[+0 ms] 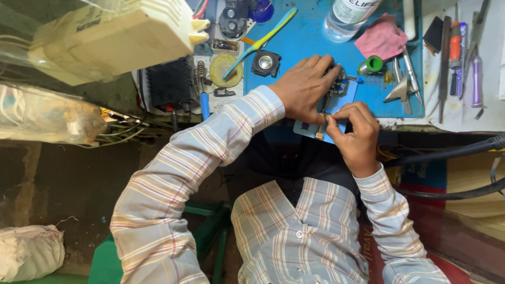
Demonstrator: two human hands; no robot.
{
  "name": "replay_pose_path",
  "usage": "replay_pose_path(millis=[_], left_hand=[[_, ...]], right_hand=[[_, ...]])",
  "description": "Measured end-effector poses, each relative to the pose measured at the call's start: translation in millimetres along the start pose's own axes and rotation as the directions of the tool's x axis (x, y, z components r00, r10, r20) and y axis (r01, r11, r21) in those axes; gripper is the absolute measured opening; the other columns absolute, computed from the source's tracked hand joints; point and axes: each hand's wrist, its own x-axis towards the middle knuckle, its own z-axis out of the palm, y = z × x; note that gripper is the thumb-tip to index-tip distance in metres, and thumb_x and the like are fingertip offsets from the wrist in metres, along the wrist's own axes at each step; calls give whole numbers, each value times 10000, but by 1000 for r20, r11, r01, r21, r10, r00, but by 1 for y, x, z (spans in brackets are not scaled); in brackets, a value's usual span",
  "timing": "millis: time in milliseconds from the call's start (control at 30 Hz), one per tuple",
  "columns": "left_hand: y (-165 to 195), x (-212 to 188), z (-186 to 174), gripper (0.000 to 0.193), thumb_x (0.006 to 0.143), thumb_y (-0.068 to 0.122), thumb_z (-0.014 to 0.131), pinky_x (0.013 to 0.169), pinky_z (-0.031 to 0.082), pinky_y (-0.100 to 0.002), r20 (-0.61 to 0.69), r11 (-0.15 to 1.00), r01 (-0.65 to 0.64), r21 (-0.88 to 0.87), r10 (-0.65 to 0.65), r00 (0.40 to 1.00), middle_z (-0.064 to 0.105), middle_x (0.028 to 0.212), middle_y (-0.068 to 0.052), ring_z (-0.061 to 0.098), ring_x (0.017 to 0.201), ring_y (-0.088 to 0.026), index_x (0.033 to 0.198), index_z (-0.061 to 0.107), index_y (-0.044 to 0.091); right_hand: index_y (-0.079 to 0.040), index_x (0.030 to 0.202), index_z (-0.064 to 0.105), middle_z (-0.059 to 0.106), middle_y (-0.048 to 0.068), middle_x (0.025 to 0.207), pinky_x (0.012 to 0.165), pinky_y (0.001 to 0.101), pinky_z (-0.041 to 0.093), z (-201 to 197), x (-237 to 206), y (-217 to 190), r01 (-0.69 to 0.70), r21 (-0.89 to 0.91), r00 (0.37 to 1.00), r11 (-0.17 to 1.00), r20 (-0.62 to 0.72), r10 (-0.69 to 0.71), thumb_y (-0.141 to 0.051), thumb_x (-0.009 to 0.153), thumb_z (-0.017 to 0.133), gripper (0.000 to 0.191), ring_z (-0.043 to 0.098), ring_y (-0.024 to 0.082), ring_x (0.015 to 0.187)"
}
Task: The person solders components on a blue circuit board clamped to a work mat, using a soldering iron in the right hand while the left hand steadies the board and feeds solder. They reposition and flip the board between soldering passes and handle small components, working at a cluttered electronics repair bench.
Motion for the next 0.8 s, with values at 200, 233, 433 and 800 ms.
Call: replay_pose_path(millis=[200,233,433,800], left_hand=[[-7,2,-1,1029,585,464,892,918,465,-467,13,998,-63,-15,63,998,495,1169,-233,519,1070,-406,1317,501,-144],[-7,1,-3,1014,595,457,885,917,472,-465,4,997,-70,-16,70,998,497,1164,-231,522,1060,-401,1316,504,-146],[-6,2,-4,760,622,423,870,870,498,-481,-16,996,-84,25,84,996,504,1129,-228,530,1047,-406,1100,591,-98],[-6,-1,2,765,599,378,891,863,505,-482,-114,996,-56,-69,48,992,508,1107,-216,548,1022,-408,1134,589,-77]], right_hand=[[1,916,628,640,130,936,740,383,503,1,2,-2,44,-11,999,999,-29,-44,70,841,791,192,643,286,865],[2,914,627,635,131,930,735,385,501,2,3,-1,53,-15,998,998,-29,-53,70,843,793,193,640,287,857],[16,921,613,618,124,904,686,362,486,4,4,2,-13,-45,1000,999,1,14,74,870,788,191,630,255,804],[-3,1128,685,639,138,1073,770,364,540,-37,52,15,310,14,863,951,416,-288,3,887,739,248,668,286,901]])
